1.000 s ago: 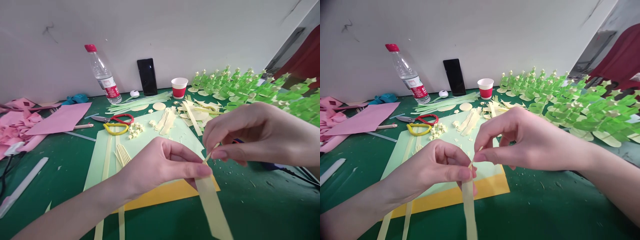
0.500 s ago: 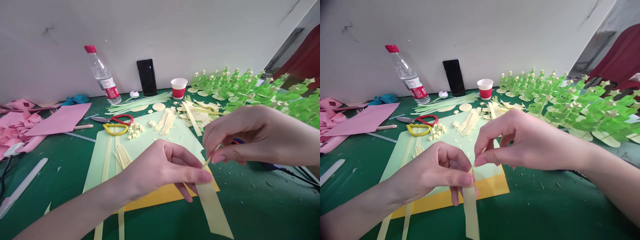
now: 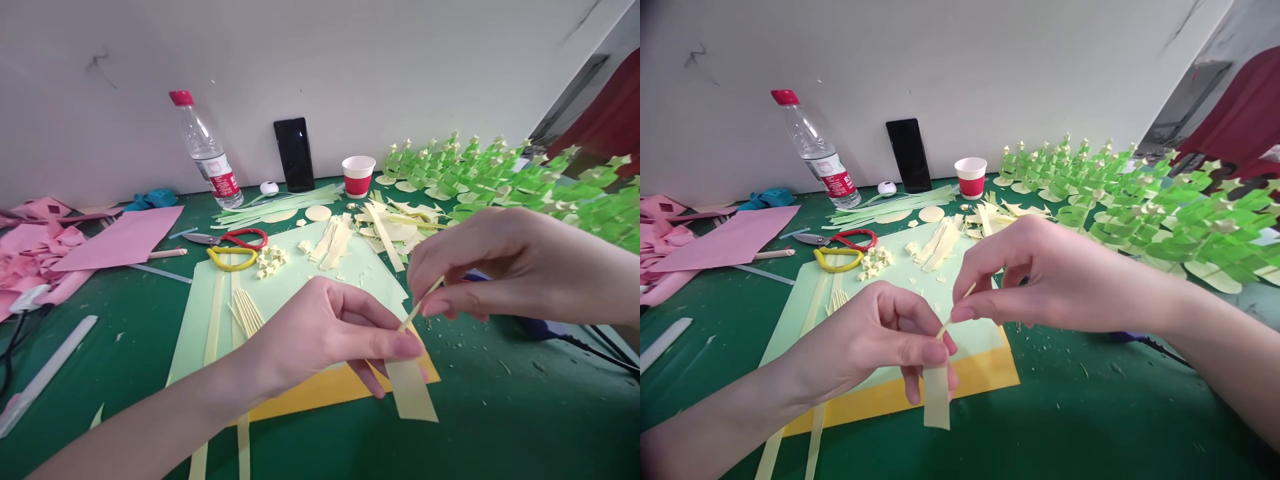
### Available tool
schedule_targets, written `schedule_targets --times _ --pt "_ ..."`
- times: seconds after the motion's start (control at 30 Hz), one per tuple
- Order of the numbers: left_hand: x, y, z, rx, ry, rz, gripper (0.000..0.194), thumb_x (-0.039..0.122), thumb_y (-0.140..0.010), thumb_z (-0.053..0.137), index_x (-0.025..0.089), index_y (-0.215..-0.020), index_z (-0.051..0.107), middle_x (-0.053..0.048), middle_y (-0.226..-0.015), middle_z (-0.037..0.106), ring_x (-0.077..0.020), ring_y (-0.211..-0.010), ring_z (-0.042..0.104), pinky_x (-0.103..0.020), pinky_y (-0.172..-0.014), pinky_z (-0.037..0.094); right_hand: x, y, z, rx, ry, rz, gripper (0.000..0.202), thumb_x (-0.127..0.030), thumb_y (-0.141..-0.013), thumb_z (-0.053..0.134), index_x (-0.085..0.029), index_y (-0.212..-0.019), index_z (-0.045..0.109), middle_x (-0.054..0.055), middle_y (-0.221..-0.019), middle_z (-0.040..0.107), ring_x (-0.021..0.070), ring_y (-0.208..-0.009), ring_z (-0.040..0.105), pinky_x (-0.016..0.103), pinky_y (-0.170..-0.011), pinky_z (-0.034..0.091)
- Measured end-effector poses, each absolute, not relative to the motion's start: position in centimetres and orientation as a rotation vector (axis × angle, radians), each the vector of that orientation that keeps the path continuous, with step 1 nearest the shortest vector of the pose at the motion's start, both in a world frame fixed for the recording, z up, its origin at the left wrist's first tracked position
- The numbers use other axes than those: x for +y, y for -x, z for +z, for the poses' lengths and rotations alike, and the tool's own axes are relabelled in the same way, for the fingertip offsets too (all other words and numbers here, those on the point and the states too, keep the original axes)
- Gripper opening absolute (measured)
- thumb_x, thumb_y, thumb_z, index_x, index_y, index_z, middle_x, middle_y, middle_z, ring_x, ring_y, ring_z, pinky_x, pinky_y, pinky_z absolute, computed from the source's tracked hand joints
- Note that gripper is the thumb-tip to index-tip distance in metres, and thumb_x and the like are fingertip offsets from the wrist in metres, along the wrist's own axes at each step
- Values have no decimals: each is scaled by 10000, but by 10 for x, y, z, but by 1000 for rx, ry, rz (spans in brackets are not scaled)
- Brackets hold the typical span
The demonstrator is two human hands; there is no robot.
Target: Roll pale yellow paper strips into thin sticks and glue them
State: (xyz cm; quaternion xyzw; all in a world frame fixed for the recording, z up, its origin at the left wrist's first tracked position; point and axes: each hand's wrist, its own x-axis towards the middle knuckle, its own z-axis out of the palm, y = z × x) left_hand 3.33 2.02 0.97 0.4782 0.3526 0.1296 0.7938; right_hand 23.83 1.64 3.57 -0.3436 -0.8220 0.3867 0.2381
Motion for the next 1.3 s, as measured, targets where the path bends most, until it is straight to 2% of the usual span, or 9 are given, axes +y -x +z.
schedule_targets --times 0.2,0.33,0.47,0.57,0.7,0.83,0.9,1.1,1.3 --pt "20 -31 10 655 -1046 330 163 330 -695 807 172 -719 774 12 -694 733 -59 -545 636 -125 -543 550 15 -241 37 -2111 1049 1228 94 -267 -800 649 -196 -767 702 -9 -712 642 51 -500 528 119 -413 443" --pt "19 -31 12 683 -1060 285 117 272 -729 778 156 -737 773 2 -696 731 -50 -515 631 -126 -549 548 18 -242 37 -2126 997 1255 117 -277 -814 639 -185 -781 703 -11 -725 646 47 -501 545 111 -411 458" --pt "18 -34 14 749 -1023 262 131 210 -623 844 132 -653 742 2 -652 734 -43 -482 604 -117 -554 544 21 -239 38 -2248 940 1164 95 -252 -781 681 -170 -745 711 -8 -676 648 57 -548 569 97 -445 451" --pt "17 -36 13 780 -972 299 153 140 -568 863 151 -613 717 30 -602 721 -62 -506 630 -115 -542 545 21 -239 39 -2261 941 1156 98 -242 -781 680 -180 -709 704 -25 -594 607 41 -489 514 91 -413 406" --pt "18 -36 11 764 -954 335 183 58 -558 844 169 -607 707 56 -564 706 -64 -528 642 -102 -531 541 20 -241 38 -2187 960 1282 69 -189 -791 635 -182 -749 689 -35 -667 622 35 -498 529 75 -393 423" --pt "18 -35 9 698 -979 339 91 82 -668 765 171 -681 751 52 -612 711 -61 -557 650 -130 -568 567 22 -244 36 -2145 909 1388 79 -130 -797 613 -166 -775 680 -36 -748 642 25 -534 566 55 -425 467" --pt "17 -35 10 666 -975 333 119 74 -706 717 184 -707 764 60 -609 702 -53 -558 648 -132 -580 568 24 -243 36 -2158 891 1393 77 -133 -805 612 -161 -779 680 -30 -756 643 26 -552 573 53 -440 478" --pt "14 -36 13 687 -984 317 182 36 -668 688 196 -699 770 50 -602 712 -100 -605 704 -123 -543 534 25 -244 36 -2205 906 1326 79 -204 -825 628 -182 -775 686 -42 -700 613 16 -481 526 60 -388 436" --pt "15 -36 10 743 -1020 280 98 102 -659 716 193 -676 750 42 -605 718 -105 -576 690 -163 -596 550 23 -241 37 -2355 890 1087 125 -189 -837 590 -162 -770 692 -16 -695 643 26 -529 539 96 -408 380"
